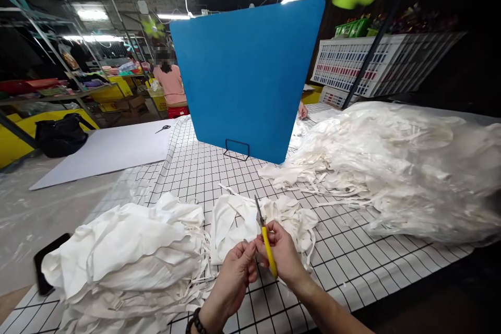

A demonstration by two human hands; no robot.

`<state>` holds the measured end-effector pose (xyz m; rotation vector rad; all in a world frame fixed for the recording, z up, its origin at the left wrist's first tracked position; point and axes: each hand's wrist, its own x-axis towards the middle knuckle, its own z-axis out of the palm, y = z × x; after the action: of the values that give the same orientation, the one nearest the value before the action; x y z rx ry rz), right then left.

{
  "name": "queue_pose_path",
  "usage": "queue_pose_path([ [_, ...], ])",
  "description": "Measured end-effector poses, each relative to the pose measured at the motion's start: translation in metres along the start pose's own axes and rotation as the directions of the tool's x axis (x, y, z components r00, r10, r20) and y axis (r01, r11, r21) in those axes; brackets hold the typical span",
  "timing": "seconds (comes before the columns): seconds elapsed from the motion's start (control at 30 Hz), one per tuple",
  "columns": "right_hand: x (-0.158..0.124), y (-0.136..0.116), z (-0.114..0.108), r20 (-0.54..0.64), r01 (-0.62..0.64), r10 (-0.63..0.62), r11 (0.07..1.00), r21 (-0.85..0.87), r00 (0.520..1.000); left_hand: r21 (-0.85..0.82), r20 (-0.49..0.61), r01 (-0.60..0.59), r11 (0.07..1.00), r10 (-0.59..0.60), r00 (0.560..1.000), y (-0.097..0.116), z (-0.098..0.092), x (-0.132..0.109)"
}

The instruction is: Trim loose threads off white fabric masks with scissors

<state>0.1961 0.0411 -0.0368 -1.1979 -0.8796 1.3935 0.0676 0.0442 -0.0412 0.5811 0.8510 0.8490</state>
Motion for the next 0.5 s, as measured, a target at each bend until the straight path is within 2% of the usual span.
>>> queue_pose_path([
  [0.17,-0.002,-0.02,-0.016,-0.009,0.143,-0.154,0.937,-0.32,0.988,-0.006,-0.068,-0.042,0.999,0.042,0.997,0.001,-0.001,-0.01],
  [0.23,0.001,-0.027,-0.02,0.077,0.201,-0.185,0.909,-0.365,0.98,-0.016,-0.056,-0.025,1.0,0.024,0.998,0.004,-0.001,-0.014],
  [0.3,0.007,-0.029,-0.019,0.217,0.227,-0.161,0.919,-0.322,0.963,-0.036,-0.025,0.006,0.999,-0.007,1.0,0.007,-0.001,-0.02],
  [0.37,0.013,-0.025,-0.015,0.296,0.206,-0.128,0.947,-0.248,0.947,-0.043,-0.003,0.016,0.999,-0.016,1.0,0.011,-0.001,-0.025],
  [0.43,0.019,-0.018,-0.009,0.277,0.19,-0.137,0.966,-0.174,0.951,-0.025,-0.014,-0.021,0.999,0.02,1.0,0.013,-0.002,-0.029],
  [0.5,0.023,-0.013,-0.003,0.199,0.22,-0.194,0.968,-0.118,0.961,0.032,-0.044,-0.097,0.995,0.098,0.994,0.014,-0.005,-0.03],
])
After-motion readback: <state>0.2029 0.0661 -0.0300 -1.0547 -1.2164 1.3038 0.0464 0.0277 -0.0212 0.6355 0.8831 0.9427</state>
